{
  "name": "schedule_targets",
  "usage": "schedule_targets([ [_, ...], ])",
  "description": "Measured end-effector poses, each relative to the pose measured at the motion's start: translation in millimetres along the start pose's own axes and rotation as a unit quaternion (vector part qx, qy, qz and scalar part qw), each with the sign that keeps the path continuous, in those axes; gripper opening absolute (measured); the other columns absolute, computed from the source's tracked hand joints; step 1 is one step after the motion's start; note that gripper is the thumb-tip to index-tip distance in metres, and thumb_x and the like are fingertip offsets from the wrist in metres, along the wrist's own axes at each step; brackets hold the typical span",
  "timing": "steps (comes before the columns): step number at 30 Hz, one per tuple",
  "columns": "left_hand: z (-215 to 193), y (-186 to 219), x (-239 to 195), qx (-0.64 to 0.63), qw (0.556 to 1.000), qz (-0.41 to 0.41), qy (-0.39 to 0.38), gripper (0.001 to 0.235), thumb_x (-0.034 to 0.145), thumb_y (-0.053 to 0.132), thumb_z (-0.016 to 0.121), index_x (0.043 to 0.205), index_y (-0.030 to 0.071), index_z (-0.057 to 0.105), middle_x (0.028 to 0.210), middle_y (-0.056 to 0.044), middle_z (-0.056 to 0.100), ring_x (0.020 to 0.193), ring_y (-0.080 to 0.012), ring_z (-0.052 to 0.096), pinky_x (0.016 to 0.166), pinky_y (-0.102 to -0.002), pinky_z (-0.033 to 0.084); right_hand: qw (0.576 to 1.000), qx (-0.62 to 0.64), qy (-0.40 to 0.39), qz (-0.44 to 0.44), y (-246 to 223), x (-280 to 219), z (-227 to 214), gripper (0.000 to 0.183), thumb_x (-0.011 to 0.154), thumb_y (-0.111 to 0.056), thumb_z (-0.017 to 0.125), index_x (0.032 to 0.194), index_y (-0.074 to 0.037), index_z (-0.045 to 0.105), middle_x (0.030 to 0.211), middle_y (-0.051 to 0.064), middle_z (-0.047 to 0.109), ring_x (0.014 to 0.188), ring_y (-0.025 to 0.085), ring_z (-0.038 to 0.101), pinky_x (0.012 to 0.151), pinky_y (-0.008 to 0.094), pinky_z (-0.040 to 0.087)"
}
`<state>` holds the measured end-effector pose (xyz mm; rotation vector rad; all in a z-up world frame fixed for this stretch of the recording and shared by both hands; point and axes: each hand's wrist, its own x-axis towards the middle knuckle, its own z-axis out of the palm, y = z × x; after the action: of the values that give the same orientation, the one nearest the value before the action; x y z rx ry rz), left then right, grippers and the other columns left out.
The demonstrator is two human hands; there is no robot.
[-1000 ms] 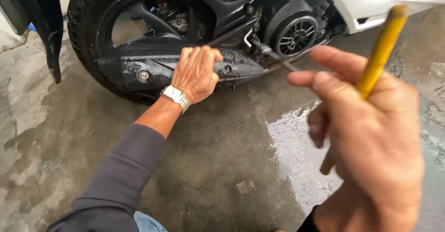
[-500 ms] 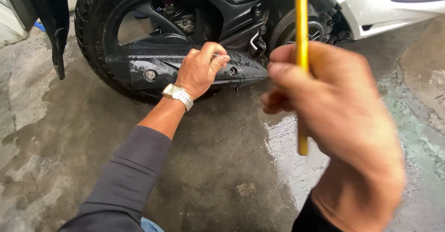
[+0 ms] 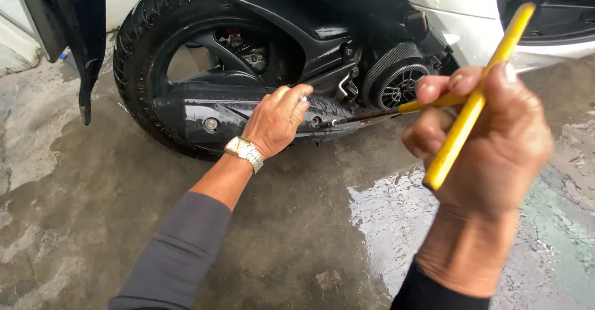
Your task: Removing a plastic exhaust cover from a scooter using a T-handle wrench
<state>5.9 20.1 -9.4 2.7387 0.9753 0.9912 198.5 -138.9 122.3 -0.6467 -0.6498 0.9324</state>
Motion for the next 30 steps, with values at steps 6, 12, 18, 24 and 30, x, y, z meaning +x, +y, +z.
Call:
schedule_targets([
  [6, -4, 5, -2, 0.050, 0.998, 0.050, 0.003, 0.022, 0.090, 0.019, 0.051, 0.111, 0.012, 0.054, 0.087, -0.004, 0.057, 0.076, -0.0248, 0.057, 0.071, -0.036, 0.043, 0.984, 0.067, -0.120, -0.114, 51, 14, -45, 0.032, 0.093, -0.041, 0.043, 0.100, -0.015, 0.059, 0.097, 0.011, 0.061, 0.048, 0.011, 0.049, 0.049, 0.025, 0.045],
  [12, 6, 0, -1, 0.071, 0.995, 0.067, 0.036, 0.020, 0.088, 0.027, 0.057, 0.106, 0.018, 0.060, 0.090, 0.002, 0.062, 0.081, -0.0177, 0.060, 0.074, -0.031, 0.045, 0.978, -0.095, -0.032, -0.182, 126, 12, -45, 0.009, 0.092, -0.007, 0.047, 0.101, -0.010, 0.048, 0.086, 0.013, 0.054, 0.056, 0.010, 0.046, 0.038, 0.016, 0.038],
  [18, 6, -1, 0, 0.049, 0.997, 0.060, 0.030, 0.021, 0.089, 0.026, 0.053, 0.110, 0.020, 0.057, 0.088, 0.001, 0.061, 0.082, -0.0180, 0.061, 0.077, -0.031, 0.045, 0.941, -0.333, 0.020, -0.053, 178, 17, -49, 0.013, 0.087, -0.011, 0.056, 0.094, -0.002, 0.061, 0.078, 0.013, 0.064, 0.051, 0.016, 0.058, 0.047, 0.027, 0.048],
  [24, 16, -6, -4, 0.081, 0.991, 0.083, 0.062, 0.018, 0.086, 0.028, 0.056, 0.103, 0.021, 0.057, 0.082, 0.002, 0.059, 0.087, -0.0162, 0.058, 0.082, -0.034, 0.040, 0.890, -0.446, -0.013, -0.093, 165, 14, -66, 0.012, 0.081, -0.017, 0.066, 0.091, -0.011, 0.069, 0.068, 0.009, 0.065, 0.066, 0.021, 0.065, 0.058, 0.032, 0.049],
  [30, 28, -8, -13, 0.236, 0.956, 0.139, 0.107, 0.012, 0.086, 0.024, 0.055, 0.097, 0.019, 0.055, 0.088, 0.001, 0.057, 0.095, -0.0192, 0.056, 0.091, -0.045, 0.035, 0.912, -0.368, -0.055, -0.172, 178, 13, -70, 0.012, 0.085, -0.011, 0.063, 0.095, -0.007, 0.067, 0.091, 0.015, 0.065, 0.088, 0.027, 0.063, 0.076, 0.036, 0.050],
])
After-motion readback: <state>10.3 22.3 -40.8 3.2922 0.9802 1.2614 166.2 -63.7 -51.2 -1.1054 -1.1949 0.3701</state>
